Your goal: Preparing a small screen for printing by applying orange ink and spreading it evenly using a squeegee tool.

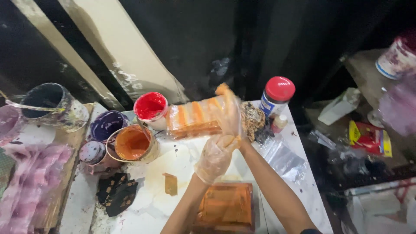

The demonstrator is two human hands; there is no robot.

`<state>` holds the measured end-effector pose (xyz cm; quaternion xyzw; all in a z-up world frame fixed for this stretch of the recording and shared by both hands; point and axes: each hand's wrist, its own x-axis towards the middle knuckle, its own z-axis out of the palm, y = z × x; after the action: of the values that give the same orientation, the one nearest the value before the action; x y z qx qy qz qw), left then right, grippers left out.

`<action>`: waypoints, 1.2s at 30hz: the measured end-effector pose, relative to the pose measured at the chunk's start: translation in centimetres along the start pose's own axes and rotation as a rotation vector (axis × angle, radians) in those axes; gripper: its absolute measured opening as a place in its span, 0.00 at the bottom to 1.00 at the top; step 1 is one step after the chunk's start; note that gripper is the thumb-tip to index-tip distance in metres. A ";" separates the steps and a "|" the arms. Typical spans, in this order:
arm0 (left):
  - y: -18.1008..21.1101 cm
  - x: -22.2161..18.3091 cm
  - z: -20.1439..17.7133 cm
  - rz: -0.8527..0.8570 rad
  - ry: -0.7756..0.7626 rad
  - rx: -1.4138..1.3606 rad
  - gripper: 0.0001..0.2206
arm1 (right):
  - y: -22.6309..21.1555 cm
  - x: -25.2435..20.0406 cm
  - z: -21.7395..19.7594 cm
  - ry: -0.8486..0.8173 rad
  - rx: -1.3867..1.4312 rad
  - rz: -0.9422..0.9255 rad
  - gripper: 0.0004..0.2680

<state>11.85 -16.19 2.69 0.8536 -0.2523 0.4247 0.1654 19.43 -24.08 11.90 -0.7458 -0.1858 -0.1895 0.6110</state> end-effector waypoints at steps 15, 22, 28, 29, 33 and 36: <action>0.0 -1.0 1.9 -0.738 0.471 -1.126 0.12 | 6.0 -6.3 -2.1 0.004 -0.012 0.393 0.07; 9.5 8.4 0.4 -1.152 0.367 -1.020 0.08 | 3.6 -9.1 -12.3 0.378 0.106 0.518 0.07; 9.9 9.5 0.3 -1.352 0.380 -1.107 0.08 | 7.1 -11.2 -18.8 0.250 -0.408 0.226 0.07; 10.1 9.9 0.2 -1.359 0.405 -1.079 0.04 | 7.0 -11.4 -18.6 0.185 -0.498 0.201 0.07; 10.1 9.9 0.4 -1.356 0.386 -1.028 0.05 | 10.0 -13.5 -14.9 0.132 -0.684 -0.053 0.10; 10.2 9.6 0.6 -1.344 0.397 -1.082 0.06 | 6.2 -12.5 -13.0 -0.080 -0.956 0.212 0.18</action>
<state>11.34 -27.65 10.83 0.5366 0.1697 0.2005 0.8019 11.13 -38.52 2.70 -0.9642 -0.0243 -0.1616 0.2086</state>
